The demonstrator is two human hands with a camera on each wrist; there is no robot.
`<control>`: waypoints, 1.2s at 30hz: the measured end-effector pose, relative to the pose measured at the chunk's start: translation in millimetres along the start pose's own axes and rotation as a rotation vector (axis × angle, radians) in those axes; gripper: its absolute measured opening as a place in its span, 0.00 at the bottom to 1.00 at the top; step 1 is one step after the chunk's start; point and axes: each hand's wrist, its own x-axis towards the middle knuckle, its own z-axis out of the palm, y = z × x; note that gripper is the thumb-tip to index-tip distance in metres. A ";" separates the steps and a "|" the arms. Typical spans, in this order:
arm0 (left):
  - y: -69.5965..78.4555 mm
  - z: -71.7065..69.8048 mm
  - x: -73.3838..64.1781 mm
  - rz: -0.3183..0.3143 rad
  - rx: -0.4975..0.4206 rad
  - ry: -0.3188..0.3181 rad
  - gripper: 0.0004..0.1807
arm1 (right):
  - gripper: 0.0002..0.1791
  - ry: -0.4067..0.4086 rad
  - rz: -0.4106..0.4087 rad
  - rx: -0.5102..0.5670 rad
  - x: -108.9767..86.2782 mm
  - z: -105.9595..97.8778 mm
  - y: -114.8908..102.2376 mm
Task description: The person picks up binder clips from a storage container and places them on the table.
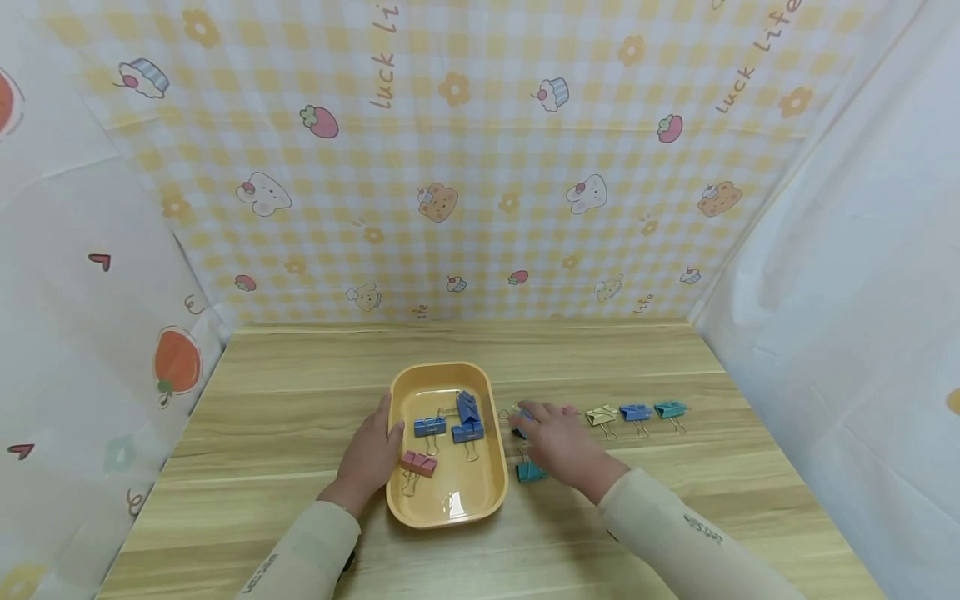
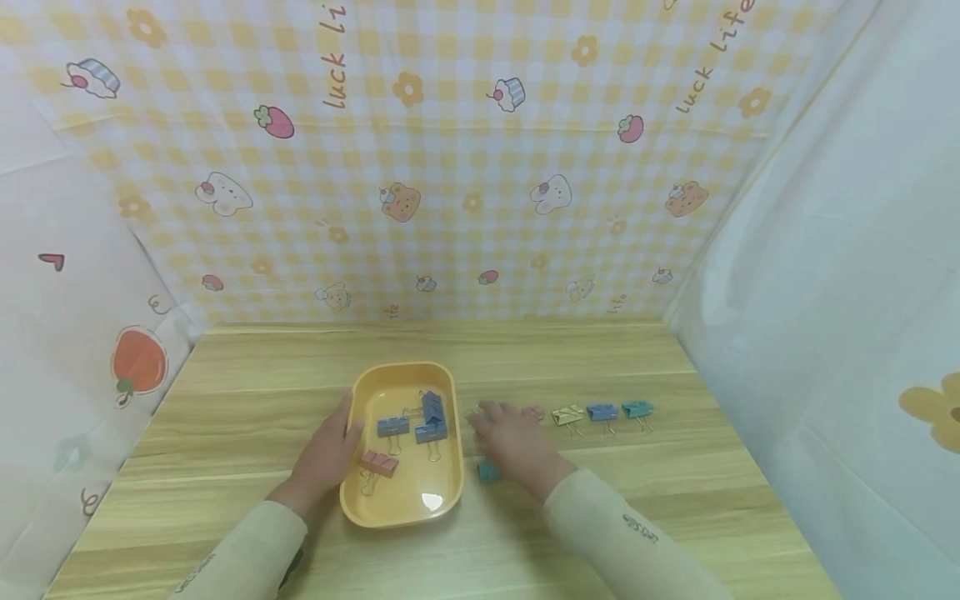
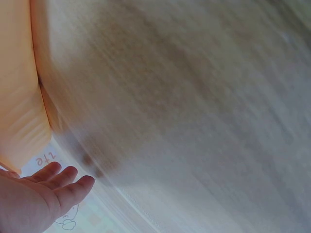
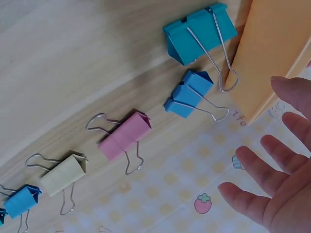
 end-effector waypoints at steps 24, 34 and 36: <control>2.5 -2.0 -0.1 -0.032 -0.006 -0.020 0.35 | 0.33 -0.005 0.028 0.155 45.7 -12.7 -7.5; 2.7 -1.0 -0.5 -0.038 0.001 -0.006 0.35 | 0.34 -0.021 -0.038 0.162 66.8 -11.9 -17.2; 2.7 -0.6 -0.2 -0.037 0.006 -0.003 0.35 | 0.34 -0.027 -0.048 0.168 70.1 -12.2 -18.8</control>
